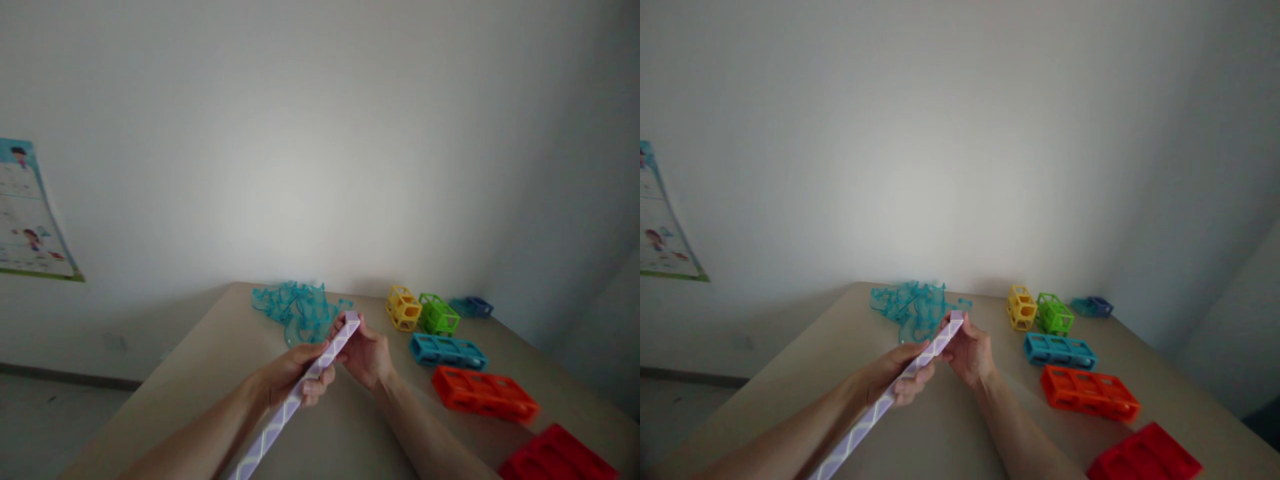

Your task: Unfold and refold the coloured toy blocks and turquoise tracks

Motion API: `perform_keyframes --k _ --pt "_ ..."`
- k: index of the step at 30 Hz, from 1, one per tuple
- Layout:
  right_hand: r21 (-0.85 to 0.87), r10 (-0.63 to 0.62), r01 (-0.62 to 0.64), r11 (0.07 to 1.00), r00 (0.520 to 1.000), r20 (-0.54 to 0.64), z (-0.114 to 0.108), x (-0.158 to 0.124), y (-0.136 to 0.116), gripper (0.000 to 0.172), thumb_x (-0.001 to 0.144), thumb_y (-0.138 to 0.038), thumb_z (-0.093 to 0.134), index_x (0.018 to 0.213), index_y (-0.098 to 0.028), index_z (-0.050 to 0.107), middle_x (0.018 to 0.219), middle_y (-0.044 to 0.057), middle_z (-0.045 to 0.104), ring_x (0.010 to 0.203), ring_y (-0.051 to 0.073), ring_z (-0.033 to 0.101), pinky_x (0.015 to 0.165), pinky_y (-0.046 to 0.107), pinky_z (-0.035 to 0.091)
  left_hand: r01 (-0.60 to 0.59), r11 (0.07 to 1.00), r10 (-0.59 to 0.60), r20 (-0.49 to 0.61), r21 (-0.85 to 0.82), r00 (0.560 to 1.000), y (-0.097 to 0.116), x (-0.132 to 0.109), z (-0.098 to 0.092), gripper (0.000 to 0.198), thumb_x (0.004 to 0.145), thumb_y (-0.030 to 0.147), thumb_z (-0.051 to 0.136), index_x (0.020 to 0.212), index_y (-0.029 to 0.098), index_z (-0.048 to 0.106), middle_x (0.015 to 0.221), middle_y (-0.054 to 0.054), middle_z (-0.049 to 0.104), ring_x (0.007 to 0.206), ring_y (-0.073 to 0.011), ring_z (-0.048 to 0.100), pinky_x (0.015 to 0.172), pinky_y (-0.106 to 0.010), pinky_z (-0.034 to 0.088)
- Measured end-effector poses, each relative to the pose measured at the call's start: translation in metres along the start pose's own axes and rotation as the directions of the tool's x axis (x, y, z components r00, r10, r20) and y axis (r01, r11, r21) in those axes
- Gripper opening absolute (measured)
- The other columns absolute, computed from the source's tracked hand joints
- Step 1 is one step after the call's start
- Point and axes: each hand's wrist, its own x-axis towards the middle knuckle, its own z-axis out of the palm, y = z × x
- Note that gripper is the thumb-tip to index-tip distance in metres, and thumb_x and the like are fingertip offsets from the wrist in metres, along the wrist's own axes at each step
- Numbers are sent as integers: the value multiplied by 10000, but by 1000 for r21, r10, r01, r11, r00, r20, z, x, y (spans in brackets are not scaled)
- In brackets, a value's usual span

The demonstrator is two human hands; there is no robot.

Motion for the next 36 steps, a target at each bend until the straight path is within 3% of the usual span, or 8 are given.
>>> perform_keyframes --k 7,10,13,18,23,26,30,36 --pt "-202 -149 117 972 977 -151 6 2 -4 279 717 -452 657 726 -174 631 645 6 539 567 142 484 517 258 402 -23 998 22 -11 -55 1000 1 0 -6 409 823 502 551 675 122 589 442 53 410 314 -41 343 326 -158 312" --pt "-329 -236 164 930 952 -194 3 5 -6 265 696 -435 676 723 -173 647 610 -7 535 545 131 482 516 251 407 -19 999 22 -103 28 994 3 -1 -3 447 824 526 527 646 121 587 414 52 404 297 -48 342 314 -167 317" --pt "-440 -288 174 881 935 -207 -4 8 -8 242 671 -392 719 707 -160 660 563 -23 521 499 112 458 472 230 364 -83 989 111 -236 126 965 5 -1 3 418 823 508 534 712 112 612 502 32 504 308 -39 364 329 -175 362" --pt "-698 -408 136 703 881 -239 -9 8 -9 369 720 -498 671 786 -135 690 594 8 577 510 125 480 465 234 329 -198 958 249 -264 207 932 4 3 4 409 828 489 533 960 113 627 641 -11 623 337 -49 437 356 -188 409" --pt "-816 -461 143 561 872 -164 -1 2 -9 461 759 -574 602 819 -127 697 570 6 544 492 120 443 461 233 319 -244 953 282 -230 178 931 -1 8 -3 387 816 488 535 900 118 613 616 -14 614 362 -88 503 367 -214 437" --pt "-861 -435 167 480 898 -69 4 -2 -3 505 835 -594 487 868 -140 705 579 11 548 516 132 454 496 244 341 -241 958 274 -251 156 928 -2 11 -6 385 798 502 533 831 126 610 576 12 575 347 -92 498 355 -221 436" --pt "-897 -359 205 392 932 56 9 -3 8 443 868 -545 477 803 -165 695 665 24 594 654 160 529 605 254 390 -245 947 305 -356 206 883 2 13 -6 447 764 553 566 612 133 537 479 47 479 283 -59 411 295 -189 364" --pt "-889 -291 52 455 952 -93 5 1 13 479 819 -573 536 600 -149 582 522 -8 505 480 109 416 469 235 284 -239 935 327 -380 261 865 2 13 -6 460 739 608 571 734 149 549 463 60 500 265 -80 425 285 -193 365"
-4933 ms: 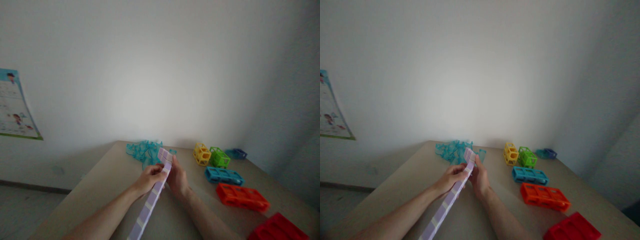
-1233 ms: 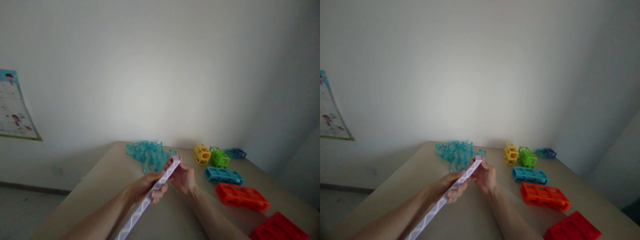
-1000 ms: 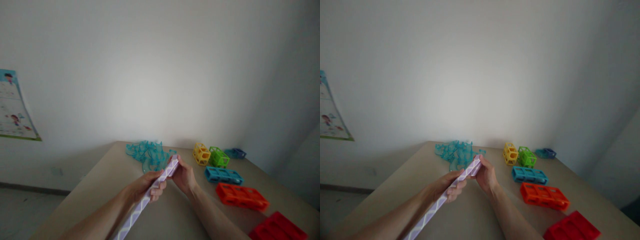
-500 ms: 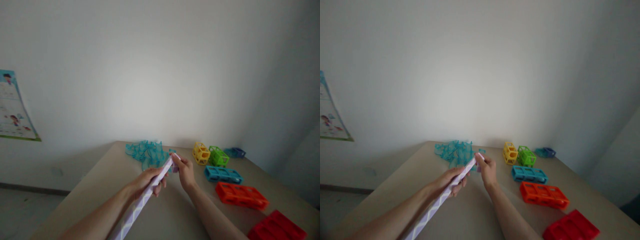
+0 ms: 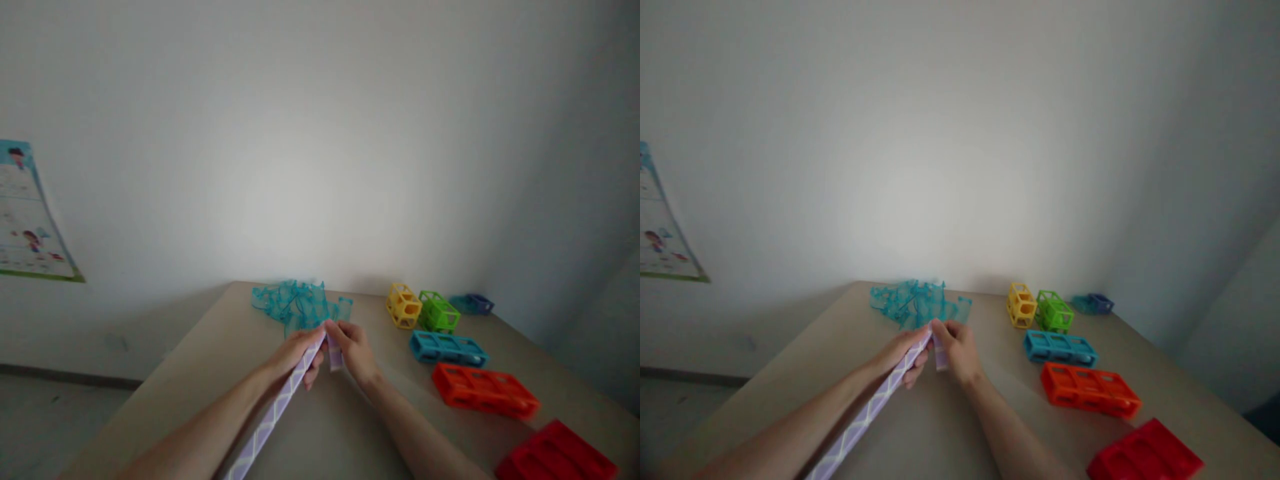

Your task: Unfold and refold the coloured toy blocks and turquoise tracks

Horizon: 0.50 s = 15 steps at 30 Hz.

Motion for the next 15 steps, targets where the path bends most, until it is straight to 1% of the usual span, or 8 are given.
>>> perform_keyframes --k 2,4,6,8,11,13,15 --pt "3 12 -12 1000 1000 11 0 0 3 465 813 -567 549 615 -148 585 536 0 526 485 111 433 470 235 291 -37 996 38 -7 76 999 0 -2 2 466 766 599 542 698 137 546 437 35 514 267 -95 445 292 -197 373" --pt "-6 -1 1 1000 1000 12 1 -1 5 451 819 -559 547 633 -150 586 553 7 543 499 119 454 479 237 302 -63 991 65 -9 121 998 -1 -4 4 474 790 586 510 665 130 543 419 13 521 269 -109 456 292 -206 379" --pt "-23 -24 24 999 1000 5 1 -1 6 443 835 -547 530 634 -155 575 554 8 542 504 123 458 488 242 310 -82 987 84 -5 135 996 0 -5 4 474 806 575 486 661 128 544 416 2 530 272 -117 462 290 -214 385" --pt "-35 -71 71 997 997 -2 1 -2 5 412 848 -519 529 649 -160 574 570 9 549 528 131 473 514 249 334 -77 990 77 2 122 997 0 -5 3 465 814 569 471 678 130 546 424 -1 541 275 -120 466 293 -220 394" --pt "-54 -206 205 977 979 -3 -3 -3 0 299 843 -445 576 729 -172 617 652 15 582 636 158 519 611 269 385 -24 998 21 53 58 998 0 -3 -2 444 817 562 451 721 141 550 431 9 545 274 -118 461 298 -228 403" --pt "-64 -306 305 950 952 2 -7 -2 -3 213 835 -395 604 801 -192 655 731 22 600 729 176 536 691 284 399 45 999 -46 111 11 993 2 -1 -5 437 817 560 437 734 145 548 437 13 544 267 -110 441 291 -226 397" --pt "-51 -378 377 925 926 2 -8 -2 -4 160 831 -360 616 838 -214 682 820 32 612 831 193 543 777 301 398 114 993 -109 152 -26 982 3 1 -7 438 826 556 420 744 145 546 460 11 553 265 -97 424 290 -219 389"
